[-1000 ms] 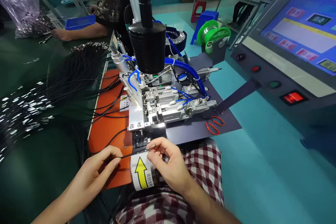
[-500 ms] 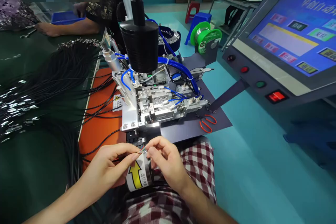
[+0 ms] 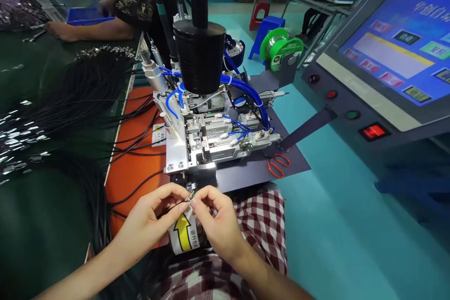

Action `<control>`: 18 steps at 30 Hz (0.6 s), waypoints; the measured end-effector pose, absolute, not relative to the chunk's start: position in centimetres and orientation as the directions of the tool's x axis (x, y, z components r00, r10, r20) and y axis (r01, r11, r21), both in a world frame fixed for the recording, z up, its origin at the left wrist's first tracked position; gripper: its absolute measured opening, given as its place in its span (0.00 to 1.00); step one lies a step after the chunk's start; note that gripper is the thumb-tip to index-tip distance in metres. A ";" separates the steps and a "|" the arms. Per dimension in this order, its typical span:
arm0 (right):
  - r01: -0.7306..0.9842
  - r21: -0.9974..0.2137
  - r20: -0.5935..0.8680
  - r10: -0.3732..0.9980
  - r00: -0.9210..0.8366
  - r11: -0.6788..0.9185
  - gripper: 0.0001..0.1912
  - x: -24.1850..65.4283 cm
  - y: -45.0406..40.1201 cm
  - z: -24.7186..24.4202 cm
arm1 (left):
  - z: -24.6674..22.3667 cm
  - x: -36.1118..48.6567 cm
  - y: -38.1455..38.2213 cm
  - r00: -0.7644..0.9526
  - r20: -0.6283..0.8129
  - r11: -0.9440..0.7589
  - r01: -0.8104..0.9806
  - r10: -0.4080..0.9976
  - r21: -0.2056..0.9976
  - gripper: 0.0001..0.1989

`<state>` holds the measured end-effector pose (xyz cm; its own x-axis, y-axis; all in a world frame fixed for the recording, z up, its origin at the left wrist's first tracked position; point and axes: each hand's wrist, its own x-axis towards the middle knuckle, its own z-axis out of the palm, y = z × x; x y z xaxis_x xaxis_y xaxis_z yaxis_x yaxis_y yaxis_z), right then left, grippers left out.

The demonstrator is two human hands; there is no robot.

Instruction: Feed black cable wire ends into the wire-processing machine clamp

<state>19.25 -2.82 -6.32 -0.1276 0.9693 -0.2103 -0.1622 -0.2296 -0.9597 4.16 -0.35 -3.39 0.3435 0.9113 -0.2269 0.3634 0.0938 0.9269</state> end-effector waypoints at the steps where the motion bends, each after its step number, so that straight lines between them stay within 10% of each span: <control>1: -0.152 -0.963 -0.203 0.972 -0.121 -0.221 0.10 19.3 -2.9 -6.3 | -3.4 4.2 -0.3 0.333 -0.219 0.091 0.361 0.917 0.928 0.03; 18: -0.256 -0.926 -0.239 0.957 -0.163 -0.276 0.13 19.6 -1.6 -6.2 | -3.2 3.8 -0.6 0.354 -0.349 0.306 0.172 0.868 0.936 0.07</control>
